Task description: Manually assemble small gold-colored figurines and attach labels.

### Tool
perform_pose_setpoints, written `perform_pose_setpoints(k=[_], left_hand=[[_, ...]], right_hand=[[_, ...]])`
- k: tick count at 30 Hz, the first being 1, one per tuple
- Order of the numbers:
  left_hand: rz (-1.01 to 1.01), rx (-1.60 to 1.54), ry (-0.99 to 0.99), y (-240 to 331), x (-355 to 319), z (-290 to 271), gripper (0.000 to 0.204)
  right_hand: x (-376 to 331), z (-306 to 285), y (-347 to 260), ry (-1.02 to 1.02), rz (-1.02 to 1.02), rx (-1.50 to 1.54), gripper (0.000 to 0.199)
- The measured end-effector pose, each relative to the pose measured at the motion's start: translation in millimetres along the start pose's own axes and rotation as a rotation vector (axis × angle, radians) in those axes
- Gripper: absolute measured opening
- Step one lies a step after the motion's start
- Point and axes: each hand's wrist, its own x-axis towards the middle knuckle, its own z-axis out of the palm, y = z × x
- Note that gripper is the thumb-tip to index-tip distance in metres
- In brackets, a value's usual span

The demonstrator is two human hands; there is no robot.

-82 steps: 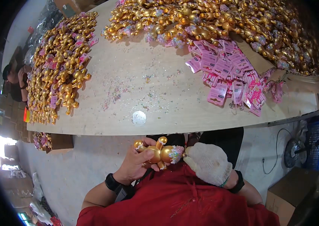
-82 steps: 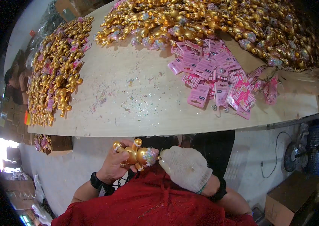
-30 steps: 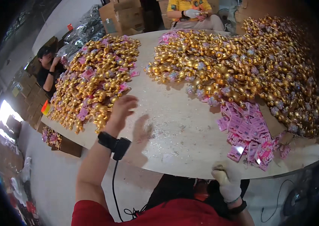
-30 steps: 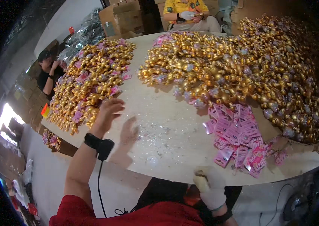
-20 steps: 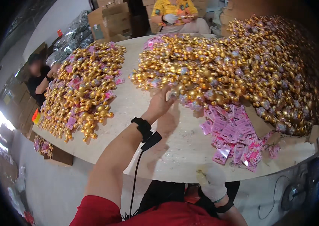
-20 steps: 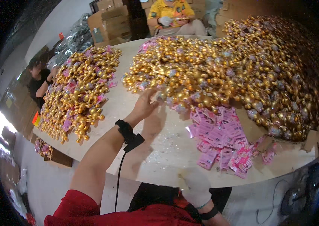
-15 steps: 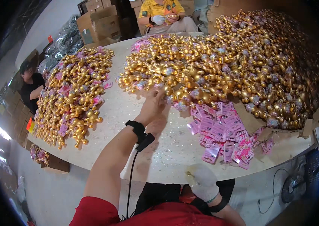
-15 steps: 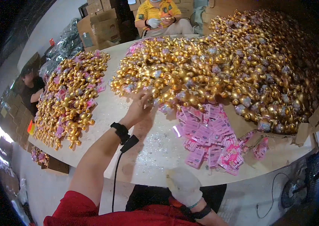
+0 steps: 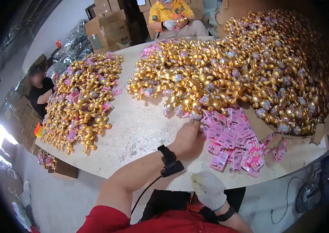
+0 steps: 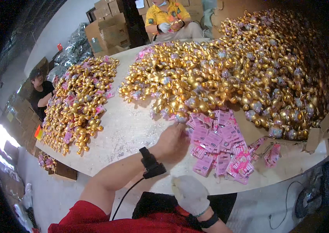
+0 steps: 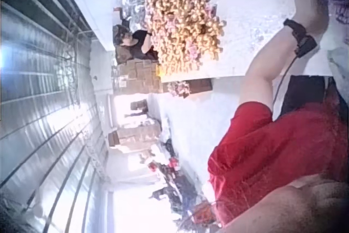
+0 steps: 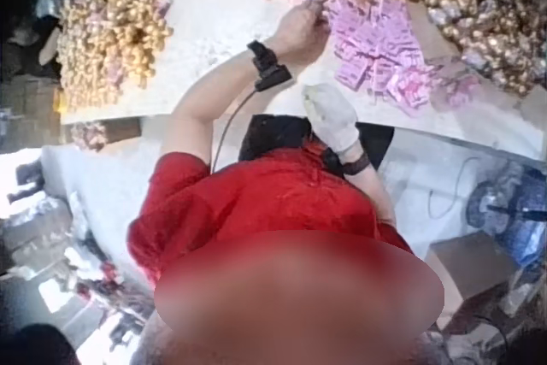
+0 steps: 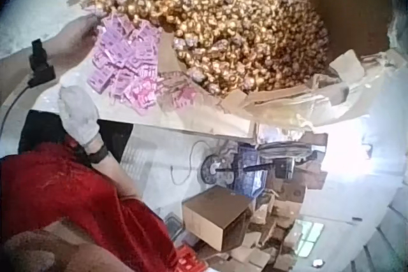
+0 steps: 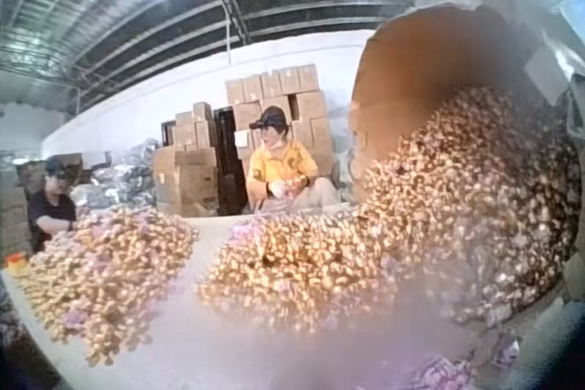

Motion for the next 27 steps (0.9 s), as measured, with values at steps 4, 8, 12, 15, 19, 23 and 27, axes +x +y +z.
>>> perform_pose_setpoints(k=[4, 8, 12, 15, 19, 23, 27], left_hand=[[-0.187, -0.524, -0.05, 8, -5, -19, 0.015], [-0.375, -0.726, -0.169, -56, -8, -15, 0.015], [-0.636, -1.257, -0.258, -50, -45, -34, 0.014], [-0.666, -1.407, -0.219, -42, -86, -32, 0.014], [-0.709, -1.442, -0.236, -17, -124, -25, 0.015], [-0.788, -1.5, -0.21, 11, -141, -19, 0.023], [-0.662, -1.675, -0.244, 9, -153, -20, 0.03]], right_hand=[[0, -1, -1, 0.015, -0.02, -0.014, 0.019], [-3, 6, 1, 0.047, -0.045, -0.012, 0.016], [-3, 2, 5, -0.005, -0.005, 0.014, 0.019], [1, -3, -7, 0.01, 0.161, 0.079, 0.022], [32, -16, -40, -0.045, 0.631, 0.51, 0.023], [28, 0, -25, -0.115, 0.72, 0.383, 0.022], [27, -5, -34, -0.116, 0.887, 0.665, 0.024]])
